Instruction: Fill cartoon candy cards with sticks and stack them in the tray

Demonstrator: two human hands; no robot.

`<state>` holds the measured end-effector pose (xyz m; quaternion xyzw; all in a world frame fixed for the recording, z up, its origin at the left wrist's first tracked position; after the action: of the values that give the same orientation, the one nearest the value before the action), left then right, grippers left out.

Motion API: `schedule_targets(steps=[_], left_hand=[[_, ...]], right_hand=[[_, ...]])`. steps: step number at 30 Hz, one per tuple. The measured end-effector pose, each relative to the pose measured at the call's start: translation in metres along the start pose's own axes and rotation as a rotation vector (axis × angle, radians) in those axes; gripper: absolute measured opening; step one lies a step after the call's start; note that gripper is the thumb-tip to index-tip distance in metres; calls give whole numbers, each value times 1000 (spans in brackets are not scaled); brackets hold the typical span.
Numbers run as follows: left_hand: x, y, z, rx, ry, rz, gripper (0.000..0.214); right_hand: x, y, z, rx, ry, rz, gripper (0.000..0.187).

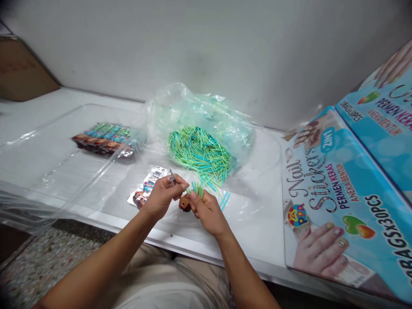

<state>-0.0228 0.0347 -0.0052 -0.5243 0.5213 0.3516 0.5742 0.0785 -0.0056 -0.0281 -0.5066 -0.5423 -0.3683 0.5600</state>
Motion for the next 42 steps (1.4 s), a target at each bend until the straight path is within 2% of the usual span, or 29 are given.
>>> schedule_targets(steps=[5, 8, 11, 17, 20, 21, 25, 27, 31, 33, 37, 42], left_hand=[[-8, -2, -2, -2, -19, 14, 8], [-6, -8, -2, 49, 73, 35, 28], [-2, -11, -3, 70, 148, 63, 29], [-8, -11, 0, 74, 22, 45, 16], [-10, -10, 0, 84, 0, 46, 12], [-10, -10, -1, 98, 13, 52, 11], [0, -15, -6, 163, 153, 140, 32], [4, -15, -7, 158, 192, 159, 30], [-6, -13, -4, 115, 81, 76, 17], [-10, -16, -4, 164, 42, 75, 13], [-7, -24, -6, 288, 63, 141, 27], [-5, -23, -6, 267, 85, 95, 27]], right_hand=[[0, 0, -2, 1, 29, -21, 38], [-1, 0, -3, 21, 27, -24, 35], [-2, -2, -4, 47, 18, -11, 34], [-2, -2, -6, 30, 19, -29, 36], [-1, -4, -7, 37, 28, -30, 38], [-1, -5, -8, 45, 27, -27, 37], [1, -7, -9, 74, 41, -66, 37], [3, -7, -11, 82, 44, -89, 39], [5, -10, -14, 94, 47, -69, 38], [5, -12, -14, 113, 51, -75, 39], [5, -14, -14, 117, 45, -119, 40], [7, -15, -15, 135, 59, -132, 39]])
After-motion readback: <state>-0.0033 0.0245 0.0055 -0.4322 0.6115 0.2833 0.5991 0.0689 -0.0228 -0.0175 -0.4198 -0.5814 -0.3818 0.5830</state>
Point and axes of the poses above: each hand's wrist, its own z-axis towards the middle knuckle, its own y-axis out of the back of the hand, x = y × z, the point moved 9 cm from there along z, towards the middle knuckle
